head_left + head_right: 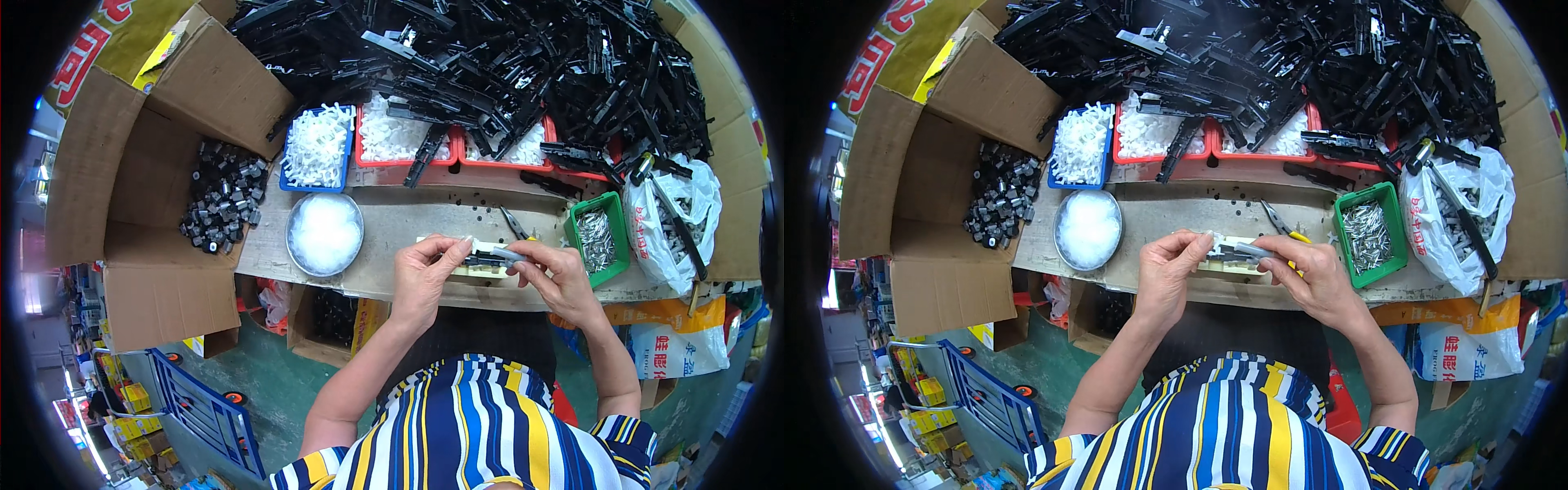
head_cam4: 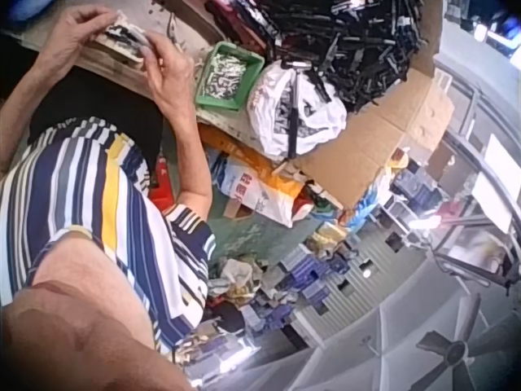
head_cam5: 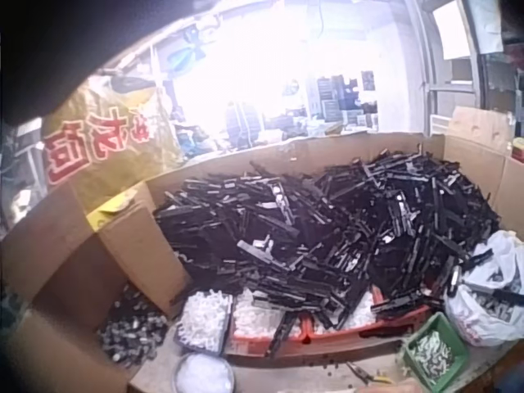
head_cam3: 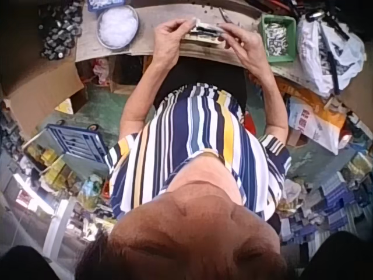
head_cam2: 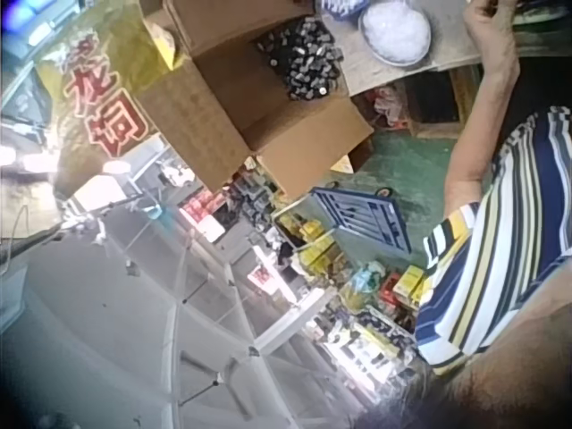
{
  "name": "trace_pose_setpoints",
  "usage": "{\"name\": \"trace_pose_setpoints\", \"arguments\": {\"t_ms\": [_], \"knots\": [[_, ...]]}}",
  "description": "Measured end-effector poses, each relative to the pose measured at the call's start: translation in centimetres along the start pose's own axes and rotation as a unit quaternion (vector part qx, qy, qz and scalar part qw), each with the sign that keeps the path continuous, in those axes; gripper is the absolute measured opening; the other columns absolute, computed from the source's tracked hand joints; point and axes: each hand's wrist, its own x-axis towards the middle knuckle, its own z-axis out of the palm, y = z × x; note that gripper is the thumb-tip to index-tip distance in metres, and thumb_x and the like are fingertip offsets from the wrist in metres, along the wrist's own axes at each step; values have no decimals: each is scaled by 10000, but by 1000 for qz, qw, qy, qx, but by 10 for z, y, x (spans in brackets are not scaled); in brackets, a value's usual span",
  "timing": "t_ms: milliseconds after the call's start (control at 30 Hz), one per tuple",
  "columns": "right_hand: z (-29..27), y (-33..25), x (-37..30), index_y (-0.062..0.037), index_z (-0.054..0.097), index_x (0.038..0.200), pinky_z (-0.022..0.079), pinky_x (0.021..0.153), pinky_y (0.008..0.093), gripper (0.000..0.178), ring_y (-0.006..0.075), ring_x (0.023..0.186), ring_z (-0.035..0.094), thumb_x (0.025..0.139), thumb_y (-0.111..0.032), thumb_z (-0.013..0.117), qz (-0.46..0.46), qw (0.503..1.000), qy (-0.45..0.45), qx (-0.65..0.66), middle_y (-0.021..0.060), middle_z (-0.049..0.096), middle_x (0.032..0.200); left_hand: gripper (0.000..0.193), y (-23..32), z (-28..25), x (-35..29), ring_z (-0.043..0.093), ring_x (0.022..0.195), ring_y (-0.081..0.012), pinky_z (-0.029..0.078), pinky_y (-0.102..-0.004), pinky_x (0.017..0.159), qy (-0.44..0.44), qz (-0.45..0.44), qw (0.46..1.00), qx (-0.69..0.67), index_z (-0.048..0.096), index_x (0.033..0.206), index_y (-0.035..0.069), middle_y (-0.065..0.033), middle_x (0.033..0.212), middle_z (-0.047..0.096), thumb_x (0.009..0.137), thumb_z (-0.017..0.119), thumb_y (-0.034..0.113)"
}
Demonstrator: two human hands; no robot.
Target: The person assembles small lock mechanisms at a workbench. They pick up black lock bodies and white pins, insert the pins into the lock bodies, and use pliers to press and secure the components. The person handles the parts one at a time, repeatedly picking, inserting, and pressing them into place.
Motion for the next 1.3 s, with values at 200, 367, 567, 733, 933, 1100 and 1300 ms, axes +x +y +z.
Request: {"name": "trace_pose_setpoints", "arguments": {"t_ms": [200, 367, 567, 733, 933, 1100, 1300], "knots": [[-5, 3, 4, 12, 654, 1170, 533, 598, 337, 230, 185, 649, 691, 956, -69, 634, -24, 999, -24, -31, 140, 716, 831, 164, 7, 5, -1, 549, 745, -49, 429, -220, 696, 8, -22, 1000, 17, 751, 878, 3, 10, 782, 644, 922, 757, 160], [-4, 4, 7, -11, 662, 1159, 503, 595, 354, 220, 212, 634, 672, 946, -61, 637, -120, 984, -29, -124, 152, 690, 807, 184, 4, 0, 1, 429, 630, -24, 309, -202, 581, 9, -49, 999, 18, 713, 835, 17, 21, 727, 631, 914, 753, 179], [1, -2, 8, -16, 549, 1162, 481, 562, 310, 192, 132, 615, 641, 1001, -113, 591, 34, 996, -63, 48, 89, 672, 771, 217, 7, 0, -1, 424, 610, -23, 286, -202, 548, 20, -96, 994, -39, 693, 817, 28, 35, 690, 592, 933, 730, 206], [2, 9, 11, -15, 498, 1088, 456, 502, 226, 145, 76, 580, 588, 1038, -138, 556, 101, 954, -105, 263, 57, 645, 741, 228, 8, -4, -3, 393, 583, -21, 270, -205, 536, -12, -84, 996, -14, 689, 810, 29, 53, 661, 549, 942, 723, 211], [10, 12, 12, -17, 495, 1073, 459, 494, 189, 137, 65, 568, 574, 1045, -139, 549, 126, 928, -88, 341, 59, 636, 743, 229, 7, -1, -5, 380, 574, -11, 270, -203, 532, -5, -30, 999, 35, 689, 811, 27, 52, 663, 551, 947, 720, 208], [14, 14, 10, -15, 493, 1073, 454, 491, 188, 151, 59, 558, 562, 1044, -149, 555, 120, 935, -73, 326, 55, 635, 744, 244, 7, -4, -4, 396, 587, -14, 287, -211, 533, -1, -93, 996, 6, 693, 803, 34, 48, 676, 567, 954, 714, 224], [7, 19, 6, -29, 502, 1063, 392, 457, 181, 149, 55, 512, 520, 1041, -163, 565, 155, 918, -66, 359, 48, 625, 719, 183, 8, -7, -4, 465, 597, -43, 340, -215, 540, -24, -22, 982, 187, 708, 845, 26, 27, 689, 583, 925, 746, 186]]}}
